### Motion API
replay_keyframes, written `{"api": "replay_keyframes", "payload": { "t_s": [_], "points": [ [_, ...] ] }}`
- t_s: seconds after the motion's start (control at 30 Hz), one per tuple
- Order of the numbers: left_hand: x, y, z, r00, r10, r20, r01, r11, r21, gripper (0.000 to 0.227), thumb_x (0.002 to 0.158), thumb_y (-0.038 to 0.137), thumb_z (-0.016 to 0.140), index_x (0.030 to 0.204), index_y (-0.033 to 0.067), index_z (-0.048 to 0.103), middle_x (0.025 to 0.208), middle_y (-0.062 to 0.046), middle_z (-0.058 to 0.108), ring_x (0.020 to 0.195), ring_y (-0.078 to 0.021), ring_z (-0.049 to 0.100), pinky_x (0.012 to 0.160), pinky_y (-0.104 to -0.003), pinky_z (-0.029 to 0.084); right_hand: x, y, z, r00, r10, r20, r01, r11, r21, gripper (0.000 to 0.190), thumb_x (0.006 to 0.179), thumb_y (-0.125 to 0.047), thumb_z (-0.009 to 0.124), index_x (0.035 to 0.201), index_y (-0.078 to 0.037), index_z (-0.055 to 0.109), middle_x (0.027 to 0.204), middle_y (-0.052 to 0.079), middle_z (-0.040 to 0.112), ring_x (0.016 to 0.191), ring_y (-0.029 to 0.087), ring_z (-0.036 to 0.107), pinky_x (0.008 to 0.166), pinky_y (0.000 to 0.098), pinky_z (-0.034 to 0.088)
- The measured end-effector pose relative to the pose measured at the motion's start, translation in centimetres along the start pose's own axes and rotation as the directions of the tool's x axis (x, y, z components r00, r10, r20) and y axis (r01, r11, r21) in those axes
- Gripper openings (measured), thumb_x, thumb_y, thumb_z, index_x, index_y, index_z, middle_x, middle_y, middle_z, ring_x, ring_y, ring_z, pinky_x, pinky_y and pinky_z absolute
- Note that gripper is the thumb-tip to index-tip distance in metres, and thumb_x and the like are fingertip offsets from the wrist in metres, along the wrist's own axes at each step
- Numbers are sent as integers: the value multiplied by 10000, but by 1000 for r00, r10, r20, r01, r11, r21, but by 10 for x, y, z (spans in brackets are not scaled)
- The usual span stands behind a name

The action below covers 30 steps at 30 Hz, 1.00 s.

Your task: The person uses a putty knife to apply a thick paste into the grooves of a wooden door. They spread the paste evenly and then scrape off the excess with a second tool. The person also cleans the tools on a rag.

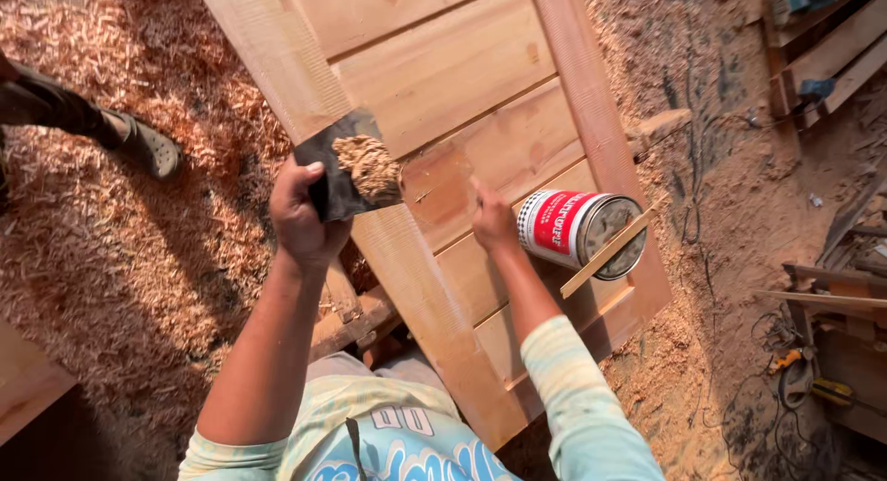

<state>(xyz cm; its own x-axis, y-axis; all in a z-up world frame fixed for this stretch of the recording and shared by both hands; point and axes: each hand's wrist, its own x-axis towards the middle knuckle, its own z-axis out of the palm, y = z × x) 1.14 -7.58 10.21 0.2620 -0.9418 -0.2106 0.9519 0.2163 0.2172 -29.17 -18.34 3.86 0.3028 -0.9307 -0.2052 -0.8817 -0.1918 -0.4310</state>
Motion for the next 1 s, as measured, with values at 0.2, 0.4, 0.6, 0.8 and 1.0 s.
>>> {"api": "replay_keyframes", "payload": {
  "t_s": [0.2, 0.4, 0.6, 0.8, 1.0],
  "points": [
    [-49, 27, -29, 988, 28, -152, -19, 998, 60, 436, 929, 128, 471, 1311, -51, 583, 1159, -167, 683, 1058, -287, 683, 999, -437, 568, 85, 6, 34, 978, 153, -145, -181, 962, -204, 447, 894, -94, 486, 1307, -112, 657, 1254, 192, 674, 1099, 434, 638, 923, 544, 502],
    [-66, 14, -67, 984, 84, -159, -85, 996, 0, 265, 1074, 59, 493, 1284, -78, 578, 1065, -134, 647, 1023, -269, 664, 982, -446, 566, 75, -28, 46, 996, 86, -11, -87, 975, -203, 408, 970, -95, 446, 1331, -106, 637, 1303, 153, 681, 1134, 429, 648, 971, 543, 514],
    [-59, 6, -68, 966, 45, -253, -36, 998, 42, 304, 971, 81, 467, 1228, -27, 588, 1085, -124, 659, 994, -255, 678, 962, -431, 581, 50, -59, 54, 975, -179, 133, 198, 970, -140, 487, 864, -59, 471, 1305, -153, 657, 1300, 94, 685, 1106, 378, 660, 928, 509, 532],
    [-56, 8, -60, 975, 53, -215, -43, 998, 50, 309, 996, 77, 459, 1252, -35, 589, 1118, -140, 664, 1020, -257, 673, 988, -434, 570, 50, -65, 50, 891, -366, 269, 406, 908, -107, 469, 917, -34, 519, 1331, -198, 665, 1286, 42, 714, 1112, 324, 689, 908, 457, 575],
    [-58, 8, -61, 966, 51, -254, -36, 997, 62, 326, 992, 83, 445, 1258, -42, 587, 1149, -147, 674, 1038, -261, 678, 988, -434, 565, 50, -62, 40, 775, -518, 363, 590, 799, -119, 483, 835, -10, 576, 1270, -183, 694, 1304, 50, 702, 1116, 291, 694, 888, 422, 580]
  ]
}}
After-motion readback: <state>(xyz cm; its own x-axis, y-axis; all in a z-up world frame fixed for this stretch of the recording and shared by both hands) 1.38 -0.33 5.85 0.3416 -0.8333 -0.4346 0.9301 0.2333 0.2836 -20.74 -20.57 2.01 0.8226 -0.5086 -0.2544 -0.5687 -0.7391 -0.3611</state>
